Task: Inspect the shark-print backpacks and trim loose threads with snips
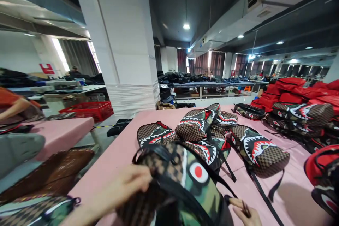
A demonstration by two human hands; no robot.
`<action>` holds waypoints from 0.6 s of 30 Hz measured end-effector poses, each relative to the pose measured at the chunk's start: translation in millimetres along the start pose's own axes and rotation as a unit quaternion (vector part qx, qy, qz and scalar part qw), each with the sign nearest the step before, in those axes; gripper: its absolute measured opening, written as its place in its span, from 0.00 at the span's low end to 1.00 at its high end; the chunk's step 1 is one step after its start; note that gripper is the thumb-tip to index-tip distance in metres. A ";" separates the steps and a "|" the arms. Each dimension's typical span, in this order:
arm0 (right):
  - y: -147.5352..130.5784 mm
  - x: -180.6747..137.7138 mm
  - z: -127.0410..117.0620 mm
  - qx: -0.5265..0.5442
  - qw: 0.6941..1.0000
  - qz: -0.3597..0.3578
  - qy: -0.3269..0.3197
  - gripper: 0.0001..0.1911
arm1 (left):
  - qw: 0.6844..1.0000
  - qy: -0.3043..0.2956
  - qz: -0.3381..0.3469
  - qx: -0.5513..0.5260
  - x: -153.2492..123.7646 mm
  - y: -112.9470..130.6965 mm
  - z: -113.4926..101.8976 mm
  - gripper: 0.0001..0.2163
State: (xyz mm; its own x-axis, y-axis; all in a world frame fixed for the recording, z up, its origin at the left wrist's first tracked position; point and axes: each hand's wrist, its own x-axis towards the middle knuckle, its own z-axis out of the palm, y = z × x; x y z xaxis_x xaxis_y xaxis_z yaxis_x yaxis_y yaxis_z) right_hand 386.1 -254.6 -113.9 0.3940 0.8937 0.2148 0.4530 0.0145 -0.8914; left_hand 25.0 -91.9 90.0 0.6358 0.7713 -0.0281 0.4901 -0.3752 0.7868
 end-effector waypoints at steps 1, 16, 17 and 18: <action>-1.1 -0.3 -3.6 -0.019 0.999 -0.015 0.037 0.15 | 0.999 -0.033 0.004 0.041 -3.1 19.3 19.7 0.12; -63.4 38.8 11.2 -0.229 0.905 -0.336 0.125 0.21 | 0.972 0.052 -0.079 -0.214 12.9 -65.6 69.9 0.19; -56.4 40.1 4.4 -0.225 0.913 -0.316 0.125 0.20 | 0.952 0.061 -0.100 -0.284 10.0 -92.4 79.8 0.21; -51.8 40.9 -1.5 -0.225 0.920 -0.297 0.123 0.17 | 0.929 0.072 -0.115 -0.345 8.1 -116.3 93.6 0.23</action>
State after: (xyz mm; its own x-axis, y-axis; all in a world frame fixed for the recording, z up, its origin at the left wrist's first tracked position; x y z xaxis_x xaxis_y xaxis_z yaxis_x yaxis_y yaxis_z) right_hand 380.0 -219.5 -58.3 0.1137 0.6589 0.7436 0.9098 0.2316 -0.3443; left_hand 29.0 -90.1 -59.5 0.4501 0.8702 -0.2006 0.0726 0.1882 0.9794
